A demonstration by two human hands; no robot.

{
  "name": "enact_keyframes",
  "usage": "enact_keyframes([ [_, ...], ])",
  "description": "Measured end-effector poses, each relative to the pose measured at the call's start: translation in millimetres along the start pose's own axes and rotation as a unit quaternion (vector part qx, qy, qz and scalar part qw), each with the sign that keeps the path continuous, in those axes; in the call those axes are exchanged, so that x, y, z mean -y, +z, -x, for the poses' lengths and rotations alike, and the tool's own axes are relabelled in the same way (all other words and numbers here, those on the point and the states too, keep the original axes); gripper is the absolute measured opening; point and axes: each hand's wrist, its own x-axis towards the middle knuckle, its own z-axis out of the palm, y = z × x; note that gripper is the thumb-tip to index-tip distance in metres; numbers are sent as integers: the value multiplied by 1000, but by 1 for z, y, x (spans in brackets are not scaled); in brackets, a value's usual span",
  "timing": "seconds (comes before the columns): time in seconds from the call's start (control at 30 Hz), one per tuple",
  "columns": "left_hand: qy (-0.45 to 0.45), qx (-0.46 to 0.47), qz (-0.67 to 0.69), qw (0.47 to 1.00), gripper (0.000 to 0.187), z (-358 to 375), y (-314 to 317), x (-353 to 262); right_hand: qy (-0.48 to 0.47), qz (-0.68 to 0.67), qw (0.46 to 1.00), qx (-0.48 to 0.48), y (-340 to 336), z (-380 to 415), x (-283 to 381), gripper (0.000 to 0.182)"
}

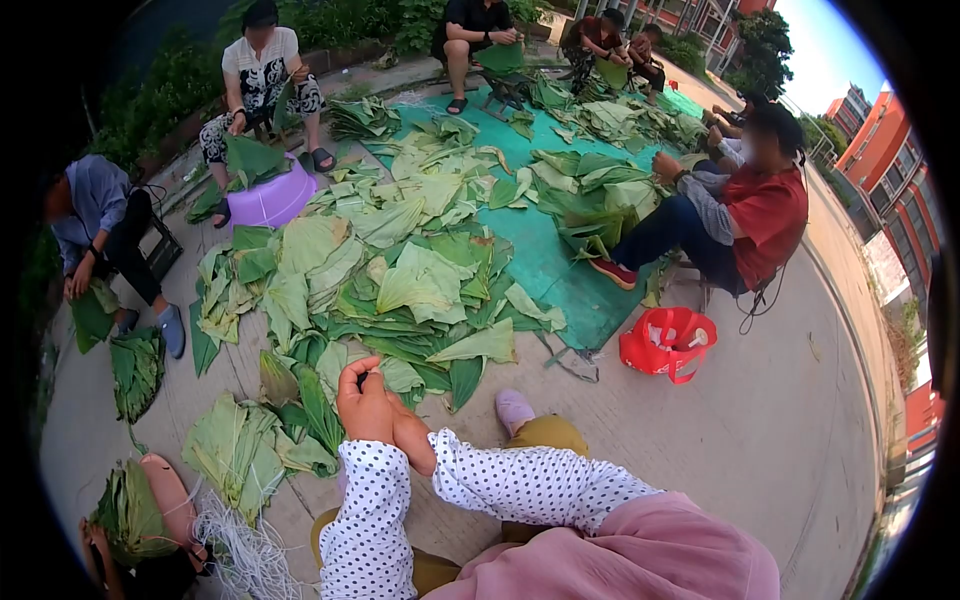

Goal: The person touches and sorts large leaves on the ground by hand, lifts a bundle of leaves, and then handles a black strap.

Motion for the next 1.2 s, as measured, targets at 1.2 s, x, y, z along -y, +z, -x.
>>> enact_keyframes([
  [1.2,8,-1,-2,1000,14,-3,-1,7,24,-43,999,-9,0,-3,-3,39],
])
